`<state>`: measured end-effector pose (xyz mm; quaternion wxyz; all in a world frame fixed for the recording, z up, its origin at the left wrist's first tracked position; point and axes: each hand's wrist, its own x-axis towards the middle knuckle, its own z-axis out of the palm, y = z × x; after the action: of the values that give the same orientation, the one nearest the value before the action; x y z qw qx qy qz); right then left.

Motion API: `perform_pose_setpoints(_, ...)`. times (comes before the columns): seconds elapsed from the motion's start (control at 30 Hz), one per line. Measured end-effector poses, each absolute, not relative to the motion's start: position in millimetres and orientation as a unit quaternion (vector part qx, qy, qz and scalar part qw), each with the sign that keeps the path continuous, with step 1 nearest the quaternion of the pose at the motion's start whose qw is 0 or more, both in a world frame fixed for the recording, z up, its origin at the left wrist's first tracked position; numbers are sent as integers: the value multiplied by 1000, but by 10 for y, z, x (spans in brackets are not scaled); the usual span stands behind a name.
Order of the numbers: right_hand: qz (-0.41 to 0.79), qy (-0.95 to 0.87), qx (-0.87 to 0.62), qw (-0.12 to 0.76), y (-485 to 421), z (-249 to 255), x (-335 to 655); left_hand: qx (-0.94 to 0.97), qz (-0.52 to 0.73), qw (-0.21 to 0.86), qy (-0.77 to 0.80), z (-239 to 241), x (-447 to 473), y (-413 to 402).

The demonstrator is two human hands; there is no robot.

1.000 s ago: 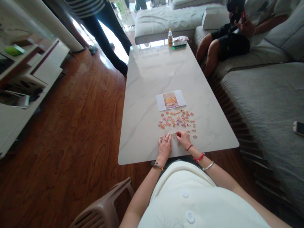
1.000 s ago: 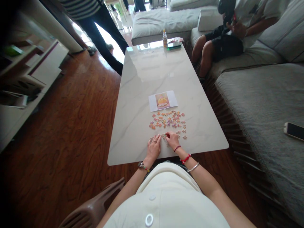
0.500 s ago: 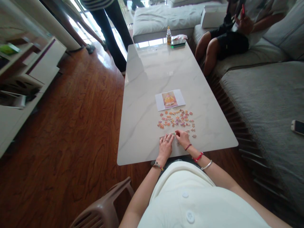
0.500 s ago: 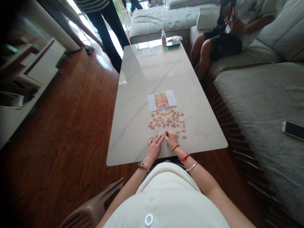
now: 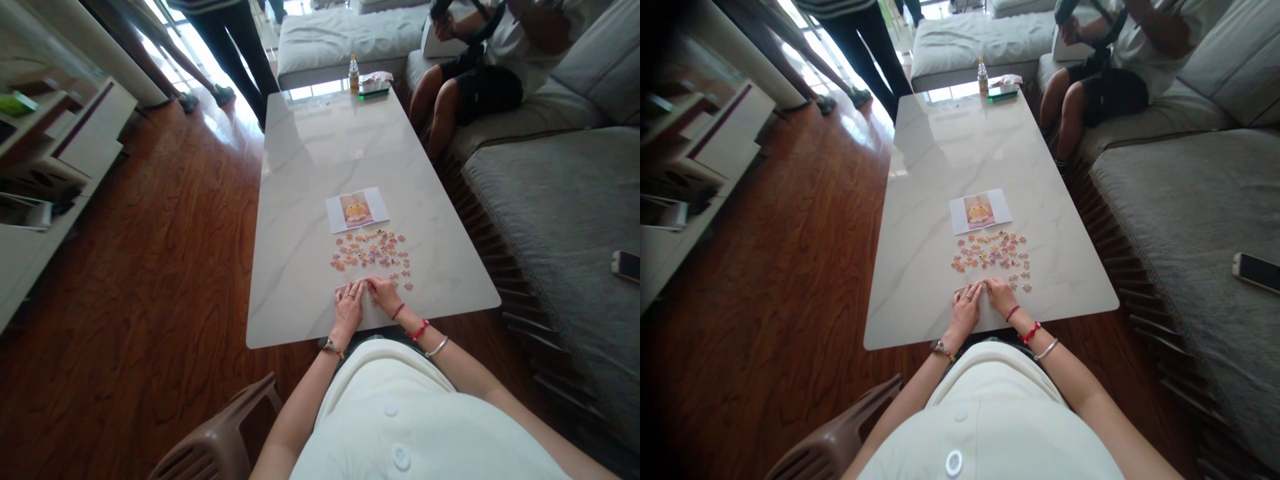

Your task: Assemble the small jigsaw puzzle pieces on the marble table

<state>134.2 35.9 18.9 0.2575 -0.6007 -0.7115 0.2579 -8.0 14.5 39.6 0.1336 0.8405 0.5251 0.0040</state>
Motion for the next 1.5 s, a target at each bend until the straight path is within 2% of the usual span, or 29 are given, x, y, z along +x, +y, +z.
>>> perform_pose_setpoints(0.17,251,-720,-610,218,369,224,1344,841,6,138,522,419,-81,150)
perform_pose_setpoints(0.9,244,-734,-591,227,362,215,1395,839,19,148,523,412,-93,153)
perform_pose_setpoints(1.17,234,-748,-590,194,224,221,1402,829,5,156,537,478,-50,169)
perform_pose_setpoints(1.4,272,-667,-628,293,272,316,1632,828,14,151,540,492,-48,172)
perform_pose_setpoints(1.5,273,-694,-601,286,164,324,1658,825,12,148,545,502,-41,161)
